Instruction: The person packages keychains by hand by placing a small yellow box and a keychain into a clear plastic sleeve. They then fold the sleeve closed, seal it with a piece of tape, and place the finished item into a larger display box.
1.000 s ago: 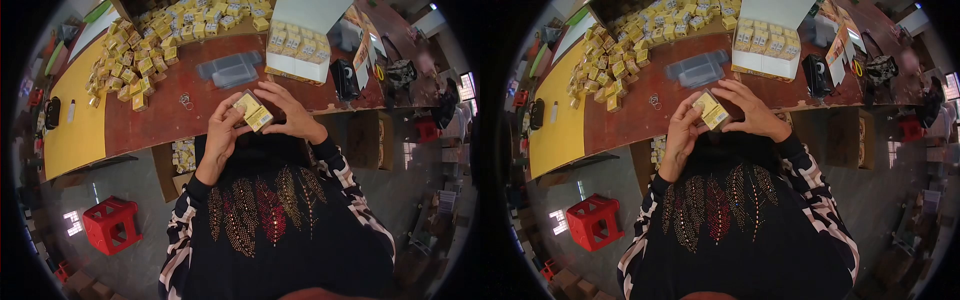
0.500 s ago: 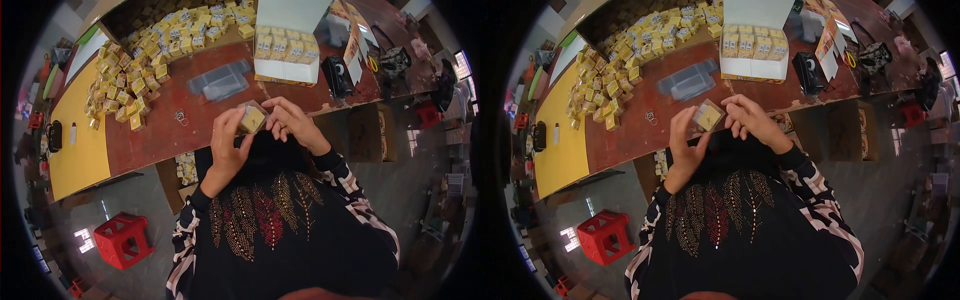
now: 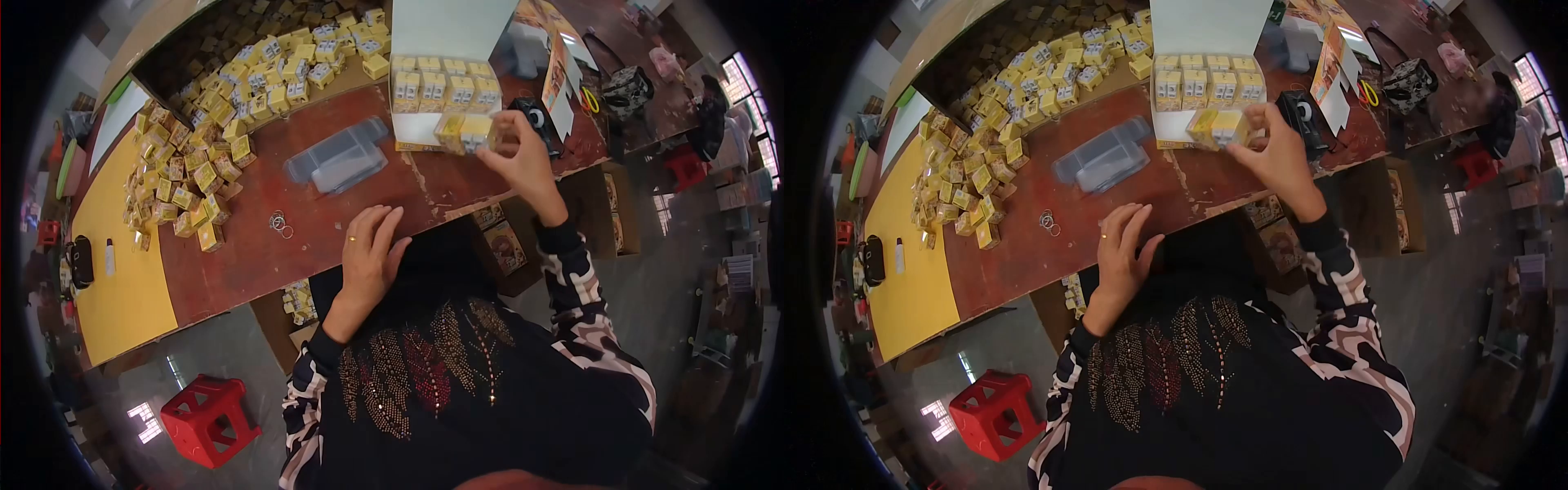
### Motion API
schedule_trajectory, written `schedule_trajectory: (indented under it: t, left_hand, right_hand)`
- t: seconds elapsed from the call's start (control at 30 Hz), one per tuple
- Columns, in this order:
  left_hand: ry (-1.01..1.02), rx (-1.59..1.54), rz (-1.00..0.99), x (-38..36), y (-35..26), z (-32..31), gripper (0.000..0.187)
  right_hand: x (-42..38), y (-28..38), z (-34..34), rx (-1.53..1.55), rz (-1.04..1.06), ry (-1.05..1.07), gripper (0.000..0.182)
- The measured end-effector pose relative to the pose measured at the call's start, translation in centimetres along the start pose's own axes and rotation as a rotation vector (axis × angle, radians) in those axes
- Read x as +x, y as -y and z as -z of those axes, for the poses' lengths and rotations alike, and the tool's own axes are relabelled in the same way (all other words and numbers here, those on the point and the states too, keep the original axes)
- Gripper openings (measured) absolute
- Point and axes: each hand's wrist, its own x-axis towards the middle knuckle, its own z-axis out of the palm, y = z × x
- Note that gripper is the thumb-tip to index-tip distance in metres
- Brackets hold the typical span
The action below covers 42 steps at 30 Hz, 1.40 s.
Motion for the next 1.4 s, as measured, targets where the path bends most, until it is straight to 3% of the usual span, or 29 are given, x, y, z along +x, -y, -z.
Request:
schedule_trajectory:
  t: [0.03,0.1,0.17,0.3,0.4,0.47,0.5,0.6,0.67,0.8,0.87,0.93,1.0,1.1,1.17,1.3,1.4]
  left_hand:
    - [0.033,0.028,0.049,-0.1,0.6,-0.1,0.056]
    - [0.074,0.055,0.119,-0.2,1.4,-0.5,0.047]
    - [0.070,0.061,0.118,0.0,2.1,-0.8,0.046]
    - [0.061,0.112,0.157,1.6,4.0,0.7,0.042]
    - [0.024,0.197,0.178,4.4,6.6,2.9,0.048]
    - [0.051,0.229,0.206,5.9,9.7,3.5,0.055]
    - [0.092,0.297,0.202,6.7,11.3,3.4,0.058]
    - [0.164,0.395,0.212,8.6,15.3,2.4,0.069]
    - [0.519,0.215,0.498,10.2,16.4,2.1,0.065]
    - [0.402,0.176,0.479,10.5,16.5,2.0,0.054]
    - [0.140,0.194,0.365,9.9,16.6,1.8,0.038]
    - [0.065,0.135,0.412,9.4,15.4,2.9,0.033]
    - [-0.045,0.021,0.483,8.5,13.4,4.0,0.020]
    - [-0.092,-0.100,0.427,6.8,9.3,5.4,0.014]
    - [-0.086,-0.045,0.345,5.9,6.9,6.1,0.013]
    - [-0.094,0.084,0.174,4.7,4.0,7.3,0.013]
    - [-0.079,0.167,0.092,3.8,3.2,8.1,0.016]
  right_hand:
    - [1.4,-0.3,0.7,-0.176,0.065,-0.001,0.049]
    - [4.0,-1.4,0.3,-0.221,0.165,-0.013,0.048]
    - [6.2,-1.7,-1.1,-0.414,0.385,0.084,0.052]
    - [9.3,-2.8,-5.2,-0.514,0.503,0.077,0.048]
    - [10.2,-2.7,-6.9,-0.475,0.422,0.180,0.044]
    - [10.6,-3.2,-7.8,-0.457,0.508,0.148,0.042]
    - [10.7,-3.5,-8.1,-0.444,0.593,0.113,0.040]
    - [10.3,-3.6,-8.6,-0.496,0.592,0.072,0.035]
    - [10.0,-3.8,-8.7,-0.508,0.604,0.051,0.033]
    - [9.8,-3.8,-8.5,-0.509,0.609,0.044,0.032]
    - [9.5,-3.4,-8.1,-0.477,0.623,-0.012,0.031]
    - [8.7,-1.5,-8.0,-0.439,0.642,-0.067,0.029]
    - [6.3,1.0,-7.9,-0.058,0.380,-0.064,0.020]
    - [3.1,3.2,-9.3,0.310,0.191,0.191,0.022]
    - [1.5,4.7,-9.9,0.307,0.230,0.229,0.028]
    - [-0.2,5.6,-10.3,0.511,0.099,0.436,0.033]
    - [-0.4,6.4,-9.0,0.604,-0.200,0.964,0.040]
